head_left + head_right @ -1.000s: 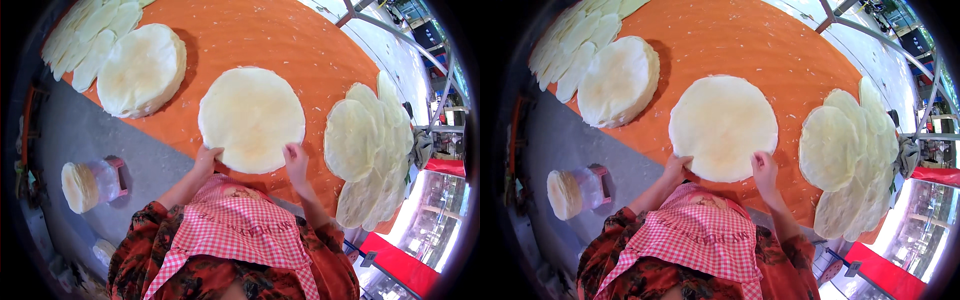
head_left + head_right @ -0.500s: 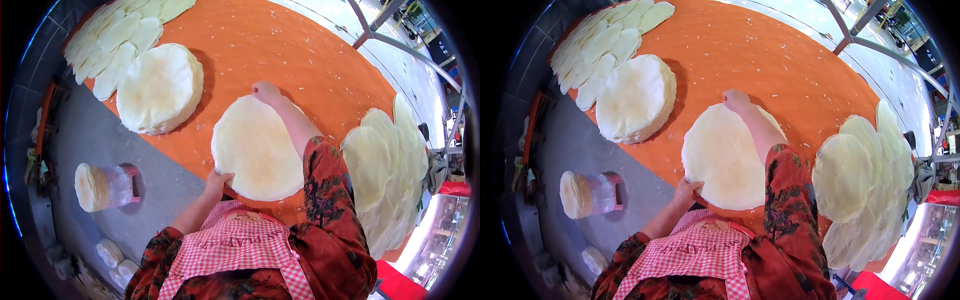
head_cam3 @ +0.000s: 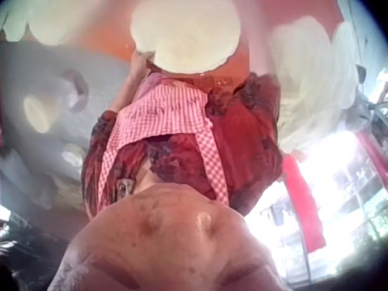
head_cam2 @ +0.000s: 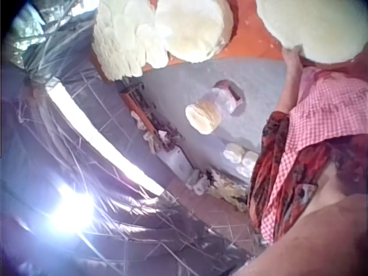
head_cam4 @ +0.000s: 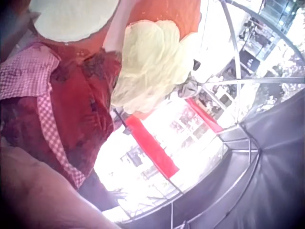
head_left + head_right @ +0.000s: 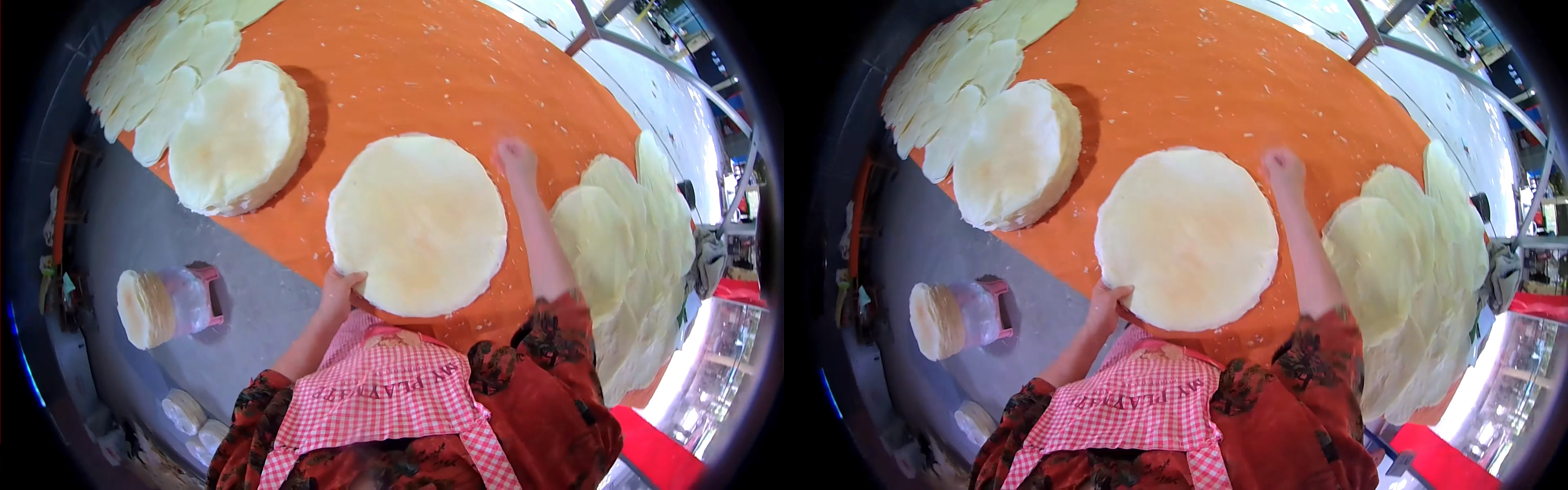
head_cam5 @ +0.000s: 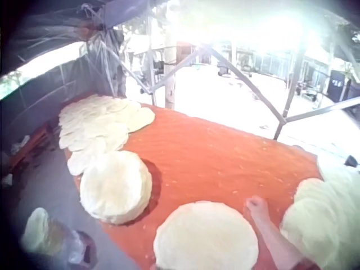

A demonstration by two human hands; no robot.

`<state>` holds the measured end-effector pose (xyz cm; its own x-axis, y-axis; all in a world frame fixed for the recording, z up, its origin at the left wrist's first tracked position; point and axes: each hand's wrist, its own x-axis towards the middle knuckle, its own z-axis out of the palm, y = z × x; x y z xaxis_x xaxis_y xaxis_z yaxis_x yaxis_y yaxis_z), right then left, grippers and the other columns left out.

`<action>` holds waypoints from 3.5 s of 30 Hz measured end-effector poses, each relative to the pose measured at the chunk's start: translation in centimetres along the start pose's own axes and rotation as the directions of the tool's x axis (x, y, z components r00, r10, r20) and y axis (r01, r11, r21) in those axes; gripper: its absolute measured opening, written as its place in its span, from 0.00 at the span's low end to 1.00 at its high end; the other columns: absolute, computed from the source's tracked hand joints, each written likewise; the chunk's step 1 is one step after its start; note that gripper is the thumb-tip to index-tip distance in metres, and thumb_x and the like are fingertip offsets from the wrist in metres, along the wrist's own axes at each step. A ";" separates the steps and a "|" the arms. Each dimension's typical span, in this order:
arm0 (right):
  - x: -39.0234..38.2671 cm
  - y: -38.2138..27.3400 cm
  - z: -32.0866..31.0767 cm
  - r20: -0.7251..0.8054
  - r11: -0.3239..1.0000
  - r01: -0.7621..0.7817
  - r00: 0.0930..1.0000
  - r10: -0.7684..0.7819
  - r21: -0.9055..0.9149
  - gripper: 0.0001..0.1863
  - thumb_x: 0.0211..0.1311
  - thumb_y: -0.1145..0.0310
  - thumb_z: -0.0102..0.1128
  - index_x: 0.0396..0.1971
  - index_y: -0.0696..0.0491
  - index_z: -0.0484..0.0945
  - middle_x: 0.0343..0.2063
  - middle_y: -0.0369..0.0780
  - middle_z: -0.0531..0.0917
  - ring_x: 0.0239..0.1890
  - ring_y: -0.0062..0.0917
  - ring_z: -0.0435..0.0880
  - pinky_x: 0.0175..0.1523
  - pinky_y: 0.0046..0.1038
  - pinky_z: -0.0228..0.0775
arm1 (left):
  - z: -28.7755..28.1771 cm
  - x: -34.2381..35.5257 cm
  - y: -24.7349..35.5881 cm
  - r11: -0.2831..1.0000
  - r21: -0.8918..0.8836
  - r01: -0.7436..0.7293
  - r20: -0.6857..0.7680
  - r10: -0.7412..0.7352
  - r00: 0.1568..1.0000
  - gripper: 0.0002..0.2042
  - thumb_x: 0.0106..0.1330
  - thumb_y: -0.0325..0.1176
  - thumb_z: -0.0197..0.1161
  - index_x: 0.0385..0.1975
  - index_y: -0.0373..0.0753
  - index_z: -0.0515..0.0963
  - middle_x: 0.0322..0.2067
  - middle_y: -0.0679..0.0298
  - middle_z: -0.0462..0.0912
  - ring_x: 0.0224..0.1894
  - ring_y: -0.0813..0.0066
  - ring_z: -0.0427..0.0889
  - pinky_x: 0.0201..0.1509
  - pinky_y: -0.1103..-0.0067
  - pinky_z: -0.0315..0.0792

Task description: The person peels thin dough sheets from a large overlapping arrangement on a table and stacks them into several distinct piles by hand.

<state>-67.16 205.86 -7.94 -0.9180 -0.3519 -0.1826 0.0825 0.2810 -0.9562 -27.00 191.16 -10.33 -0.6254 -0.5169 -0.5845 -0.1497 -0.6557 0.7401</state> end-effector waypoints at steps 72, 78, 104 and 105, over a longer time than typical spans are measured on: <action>-4.5 -16.1 40.3 0.075 0.629 0.421 0.863 -0.500 -0.654 0.30 0.54 0.71 0.63 0.57 0.56 0.64 0.57 0.50 0.68 0.60 0.39 0.67 0.60 0.41 0.62 | -28.7 8.9 32.1 0.482 0.813 -0.327 -0.247 0.794 0.556 0.30 0.58 0.39 0.65 0.59 0.34 0.62 0.60 0.49 0.62 0.62 0.55 0.64 0.60 0.68 0.64; -3.4 -19.2 43.8 0.383 0.236 0.672 0.636 -0.671 -0.702 0.39 0.57 0.54 0.63 0.66 0.45 0.56 0.68 0.47 0.53 0.70 0.44 0.51 0.65 0.59 0.45 | -25.4 11.6 35.1 -0.218 0.951 -0.220 0.308 0.746 0.591 0.42 0.55 0.58 0.62 0.68 0.46 0.55 0.70 0.52 0.46 0.72 0.50 0.40 0.67 0.47 0.41; -23.7 3.5 14.8 -0.185 0.888 0.099 0.962 -0.200 -0.448 0.15 0.62 0.61 0.58 0.44 0.55 0.75 0.41 0.43 0.79 0.43 0.30 0.80 0.48 0.30 0.72 | -22.3 12.7 30.9 -0.447 0.855 -0.264 0.509 0.624 0.592 0.35 0.61 0.51 0.59 0.66 0.43 0.59 0.67 0.53 0.55 0.70 0.50 0.51 0.67 0.48 0.47; -25.8 4.6 10.9 -0.310 0.882 0.095 0.914 -0.261 -0.462 0.12 0.61 0.64 0.58 0.40 0.54 0.77 0.32 0.41 0.80 0.33 0.27 0.80 0.40 0.27 0.73 | -21.1 12.2 30.7 -0.437 0.786 -0.438 0.594 0.732 0.334 0.32 0.62 0.48 0.59 0.64 0.40 0.62 0.65 0.52 0.59 0.68 0.49 0.55 0.67 0.52 0.51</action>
<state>-38.87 206.55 -10.16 -0.9810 -0.1179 0.1540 -0.1939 0.6265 -0.7549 -23.11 153.09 -1.77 -0.7733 -0.3261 0.5438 -0.2621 0.9453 0.1943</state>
